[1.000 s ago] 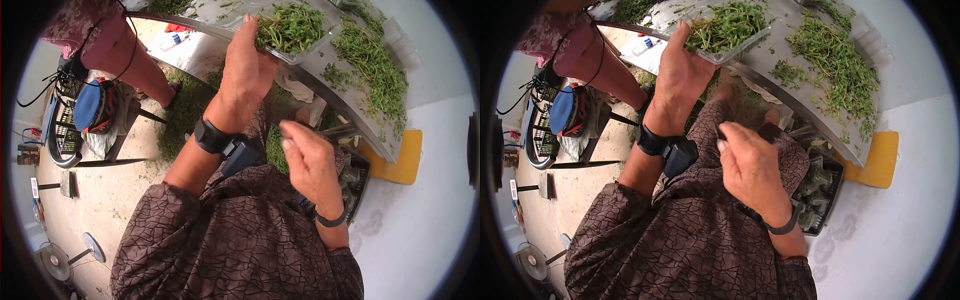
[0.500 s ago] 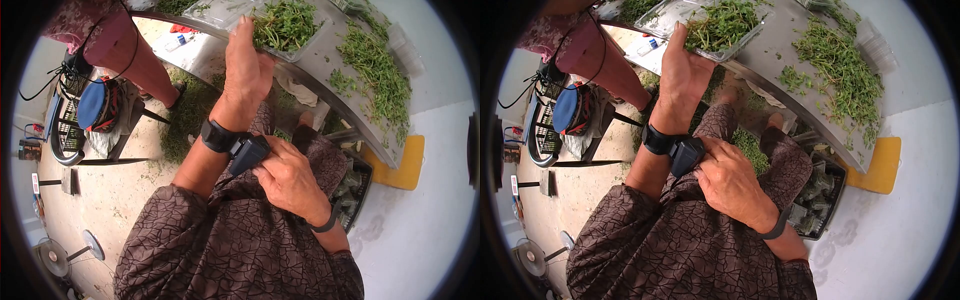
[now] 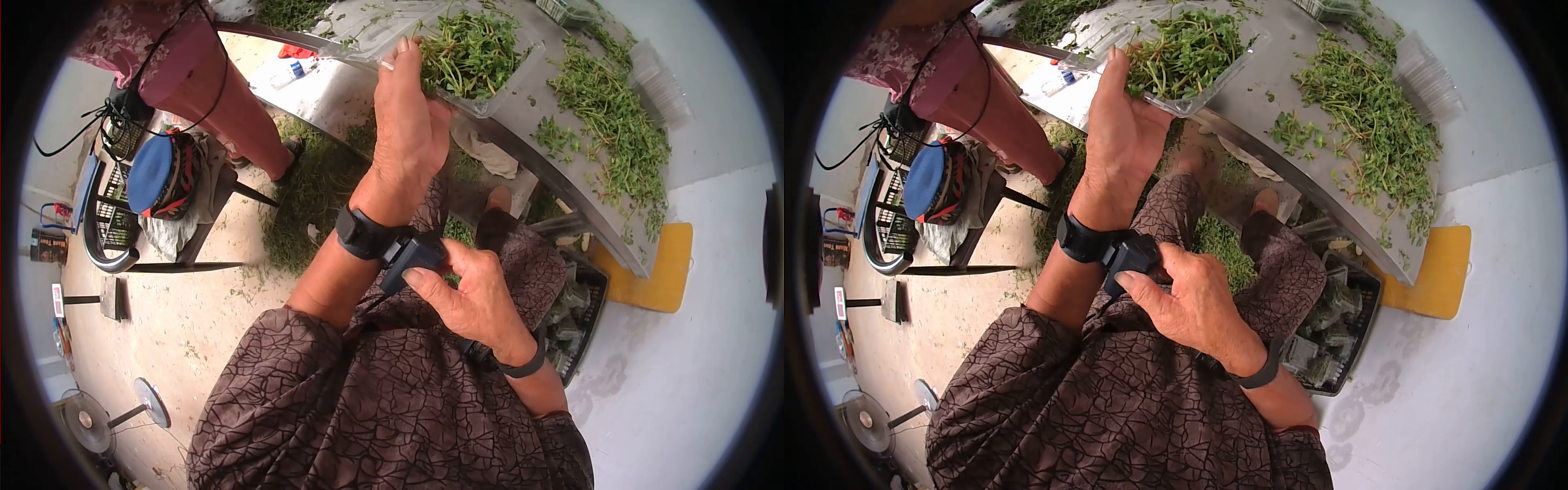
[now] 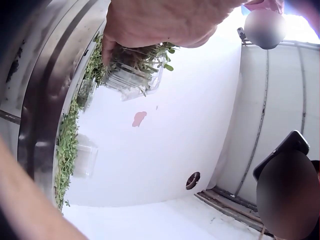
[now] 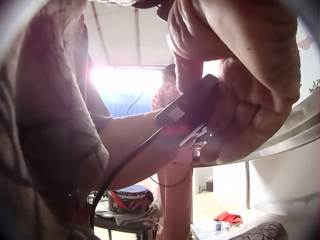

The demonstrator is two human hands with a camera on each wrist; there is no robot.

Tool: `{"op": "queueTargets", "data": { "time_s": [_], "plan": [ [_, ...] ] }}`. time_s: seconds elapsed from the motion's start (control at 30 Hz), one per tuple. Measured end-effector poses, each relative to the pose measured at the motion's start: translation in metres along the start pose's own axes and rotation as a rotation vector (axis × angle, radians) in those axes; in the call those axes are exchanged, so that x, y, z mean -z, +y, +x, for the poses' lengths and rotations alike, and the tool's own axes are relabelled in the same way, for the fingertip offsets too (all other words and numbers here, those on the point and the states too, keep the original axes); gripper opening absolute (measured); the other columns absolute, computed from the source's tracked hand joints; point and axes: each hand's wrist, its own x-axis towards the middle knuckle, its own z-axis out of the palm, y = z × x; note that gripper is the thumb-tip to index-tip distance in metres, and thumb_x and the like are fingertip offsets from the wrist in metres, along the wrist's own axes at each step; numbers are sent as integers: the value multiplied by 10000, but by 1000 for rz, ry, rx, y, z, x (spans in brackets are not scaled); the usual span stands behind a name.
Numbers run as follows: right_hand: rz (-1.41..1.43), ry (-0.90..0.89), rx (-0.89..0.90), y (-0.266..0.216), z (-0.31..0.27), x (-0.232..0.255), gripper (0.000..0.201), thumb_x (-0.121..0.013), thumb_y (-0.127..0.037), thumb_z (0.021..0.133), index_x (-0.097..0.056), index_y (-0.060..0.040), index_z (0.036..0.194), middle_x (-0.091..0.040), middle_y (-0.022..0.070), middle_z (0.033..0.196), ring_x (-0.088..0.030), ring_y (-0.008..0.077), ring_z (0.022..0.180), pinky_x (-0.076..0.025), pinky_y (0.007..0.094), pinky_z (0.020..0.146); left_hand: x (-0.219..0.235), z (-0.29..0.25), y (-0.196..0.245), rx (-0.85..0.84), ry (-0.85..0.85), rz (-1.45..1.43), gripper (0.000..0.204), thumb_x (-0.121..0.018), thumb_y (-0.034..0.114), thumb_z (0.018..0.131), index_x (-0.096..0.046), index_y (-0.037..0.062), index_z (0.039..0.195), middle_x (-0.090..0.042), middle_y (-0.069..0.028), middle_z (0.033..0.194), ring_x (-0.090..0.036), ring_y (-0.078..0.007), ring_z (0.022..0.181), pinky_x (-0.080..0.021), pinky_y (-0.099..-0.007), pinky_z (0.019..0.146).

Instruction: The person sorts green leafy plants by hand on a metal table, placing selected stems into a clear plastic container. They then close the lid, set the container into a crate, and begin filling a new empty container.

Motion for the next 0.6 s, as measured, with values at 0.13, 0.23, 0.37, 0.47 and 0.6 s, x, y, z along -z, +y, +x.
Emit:
{"op": "queueTargets", "data": {
  "time_s": [0.13,0.23,0.37,0.47,0.6],
  "plan": [
    [-38,32,-15,-6,-1,-1,340,-671,-307,816,-562,5,737,-509,126,486,-517,240,394,-408,347,418,5,-1,0,21,-41,26,257,-429,257,966,-454,114,1178,-483,15,1109,-491,-93,974,-454,-281,735],
    [-102,34,-72,-11,-1,-1,334,-679,-294,800,-549,-3,698,-499,141,477,-536,271,403,-403,353,410,-1,-8,1,30,-38,-30,283,-426,264,970,-445,111,1208,-483,9,1128,-484,-98,1007,-457,-289,774],
    [-160,26,-39,-8,-1,0,332,-681,-291,798,-533,-18,679,-490,130,465,-533,280,399,-403,358,410,-2,-10,1,11,-7,-31,323,-428,283,975,-439,110,1247,-473,-1,1169,-473,-108,1033,-452,-303,806],
    [-140,40,-39,-10,-1,1,328,-677,-291,806,-535,-23,681,-486,120,460,-531,277,397,-402,358,411,1,-9,-1,42,41,-28,362,-438,308,976,-434,111,1280,-444,-6,1216,-453,-118,1069,-437,-320,844],
    [-132,8,-70,-11,-2,2,335,-668,-303,822,-550,-15,699,-500,120,474,-533,266,404,-411,349,424,2,-12,1,65,41,-25,384,-448,330,976,-438,100,1283,-402,-10,1255,-429,-134,1104,-426,-331,867]
  ]
}}
